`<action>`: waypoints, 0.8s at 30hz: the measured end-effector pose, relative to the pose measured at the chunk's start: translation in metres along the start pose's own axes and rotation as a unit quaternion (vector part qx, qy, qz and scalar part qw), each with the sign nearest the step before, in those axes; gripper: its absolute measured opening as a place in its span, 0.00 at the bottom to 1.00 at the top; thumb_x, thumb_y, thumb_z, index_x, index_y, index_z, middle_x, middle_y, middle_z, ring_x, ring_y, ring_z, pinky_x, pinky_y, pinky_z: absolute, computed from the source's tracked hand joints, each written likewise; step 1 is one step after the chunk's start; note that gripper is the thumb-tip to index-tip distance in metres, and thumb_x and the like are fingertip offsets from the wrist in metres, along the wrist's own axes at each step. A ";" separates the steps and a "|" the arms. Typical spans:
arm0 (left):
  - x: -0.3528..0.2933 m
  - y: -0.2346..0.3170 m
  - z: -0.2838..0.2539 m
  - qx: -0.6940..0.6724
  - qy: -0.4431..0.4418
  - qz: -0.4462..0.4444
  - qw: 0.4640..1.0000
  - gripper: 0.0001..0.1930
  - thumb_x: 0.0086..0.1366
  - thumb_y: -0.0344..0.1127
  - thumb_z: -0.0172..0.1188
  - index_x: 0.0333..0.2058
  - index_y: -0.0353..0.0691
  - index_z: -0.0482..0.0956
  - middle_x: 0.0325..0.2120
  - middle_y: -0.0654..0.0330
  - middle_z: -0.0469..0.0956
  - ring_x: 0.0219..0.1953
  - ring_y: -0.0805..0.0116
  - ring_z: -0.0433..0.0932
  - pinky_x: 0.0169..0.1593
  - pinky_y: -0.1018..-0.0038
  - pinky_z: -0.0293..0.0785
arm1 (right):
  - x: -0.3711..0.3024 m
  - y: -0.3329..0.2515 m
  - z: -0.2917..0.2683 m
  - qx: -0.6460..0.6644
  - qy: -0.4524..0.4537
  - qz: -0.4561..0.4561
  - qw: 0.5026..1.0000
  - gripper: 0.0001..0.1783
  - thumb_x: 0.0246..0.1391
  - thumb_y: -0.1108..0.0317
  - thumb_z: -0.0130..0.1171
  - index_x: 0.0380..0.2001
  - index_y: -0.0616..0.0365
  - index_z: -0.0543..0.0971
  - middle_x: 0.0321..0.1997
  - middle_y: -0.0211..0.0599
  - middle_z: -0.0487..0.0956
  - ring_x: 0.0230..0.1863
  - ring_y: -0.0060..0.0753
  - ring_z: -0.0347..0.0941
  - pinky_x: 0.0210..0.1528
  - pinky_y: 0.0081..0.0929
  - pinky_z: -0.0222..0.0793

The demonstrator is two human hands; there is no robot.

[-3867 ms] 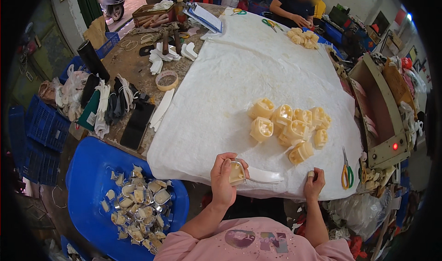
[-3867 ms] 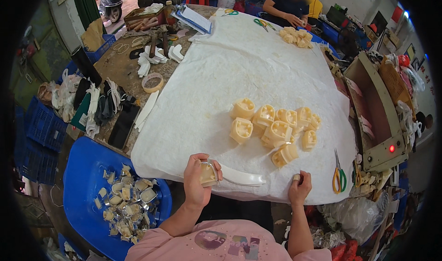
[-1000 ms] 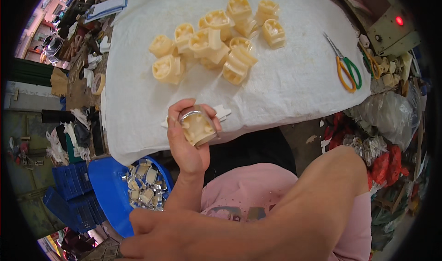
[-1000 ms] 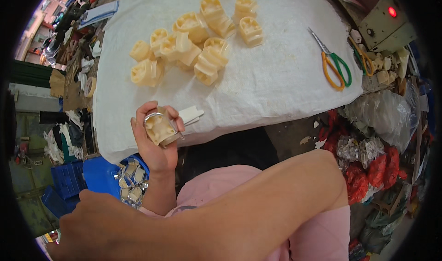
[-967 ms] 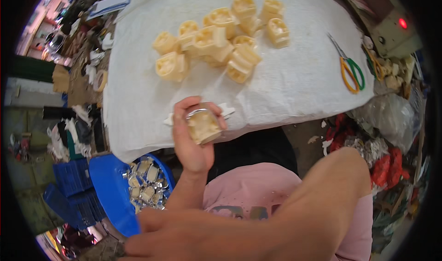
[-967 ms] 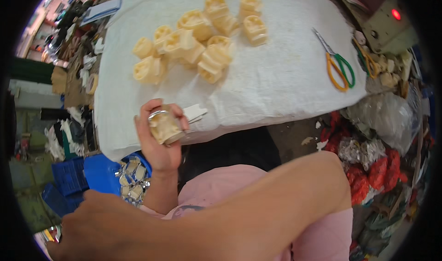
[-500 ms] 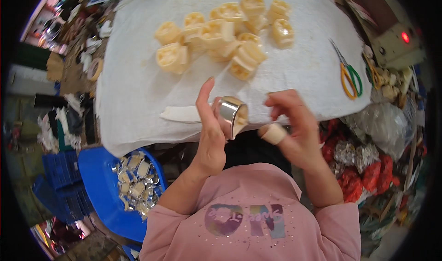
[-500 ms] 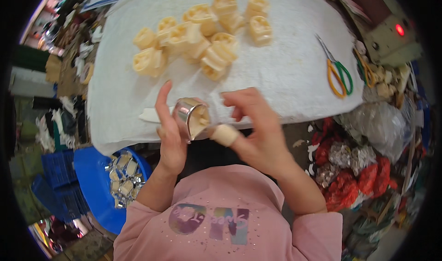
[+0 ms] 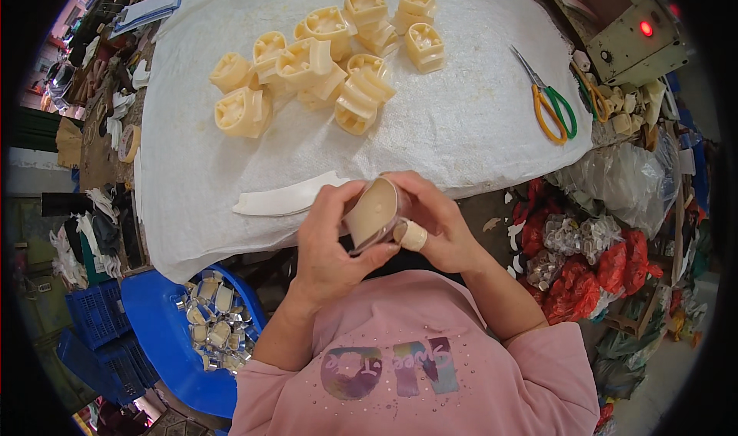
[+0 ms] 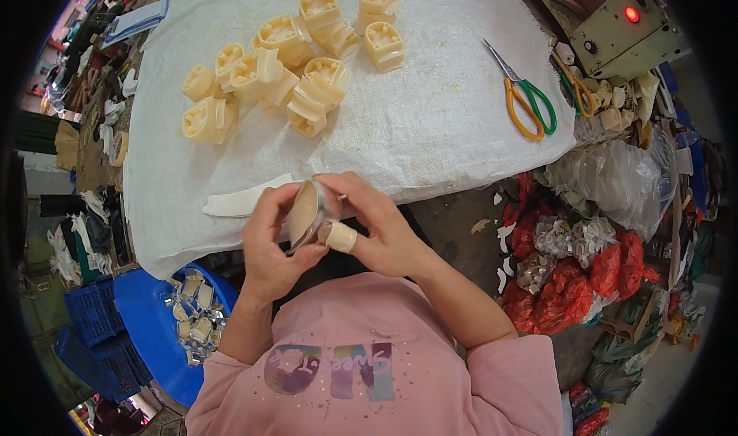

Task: Assembling plastic and metal shoe heel components using hands and scissors.

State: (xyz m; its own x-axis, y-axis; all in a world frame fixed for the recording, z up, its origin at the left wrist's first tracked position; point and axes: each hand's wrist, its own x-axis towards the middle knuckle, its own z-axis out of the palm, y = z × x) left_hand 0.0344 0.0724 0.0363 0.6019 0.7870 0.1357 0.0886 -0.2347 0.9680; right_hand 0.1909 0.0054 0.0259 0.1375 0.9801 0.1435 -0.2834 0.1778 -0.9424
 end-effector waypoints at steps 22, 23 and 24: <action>0.005 0.011 0.008 0.183 0.054 0.155 0.969 0.29 0.31 0.28 0.72 0.38 0.36 0.72 0.27 0.56 0.70 0.26 0.62 0.71 0.28 0.72 0.69 | 0.017 -0.003 -0.016 -0.252 -0.044 -0.012 0.967 0.13 0.56 0.60 0.53 0.31 0.61 0.73 0.21 0.35 0.73 0.25 0.27 0.71 0.27 0.27 0.66; 0.006 0.010 0.009 0.182 0.054 0.158 0.969 0.29 0.31 0.28 0.72 0.38 0.36 0.72 0.27 0.56 0.70 0.26 0.62 0.71 0.28 0.72 0.69 | 0.016 -0.001 -0.016 -0.177 -0.014 0.019 0.984 0.13 0.58 0.60 0.51 0.33 0.61 0.73 0.23 0.34 0.74 0.27 0.25 0.71 0.27 0.27 0.67; 0.005 0.008 0.010 0.204 0.058 0.173 0.962 0.29 0.32 0.28 0.71 0.38 0.36 0.71 0.28 0.57 0.69 0.27 0.65 0.71 0.29 0.74 0.69 | 0.015 -0.001 -0.018 -0.176 -0.015 0.019 0.984 0.13 0.58 0.60 0.51 0.33 0.61 0.73 0.23 0.34 0.74 0.27 0.25 0.71 0.27 0.27 0.67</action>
State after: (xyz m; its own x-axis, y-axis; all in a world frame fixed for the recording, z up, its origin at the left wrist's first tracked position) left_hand 0.0462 0.0686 0.0424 0.5603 0.6744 0.4808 0.2174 -0.6799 0.7003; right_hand 0.2107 0.0179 0.0239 0.1027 0.9885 0.1108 0.0599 0.1051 -0.9927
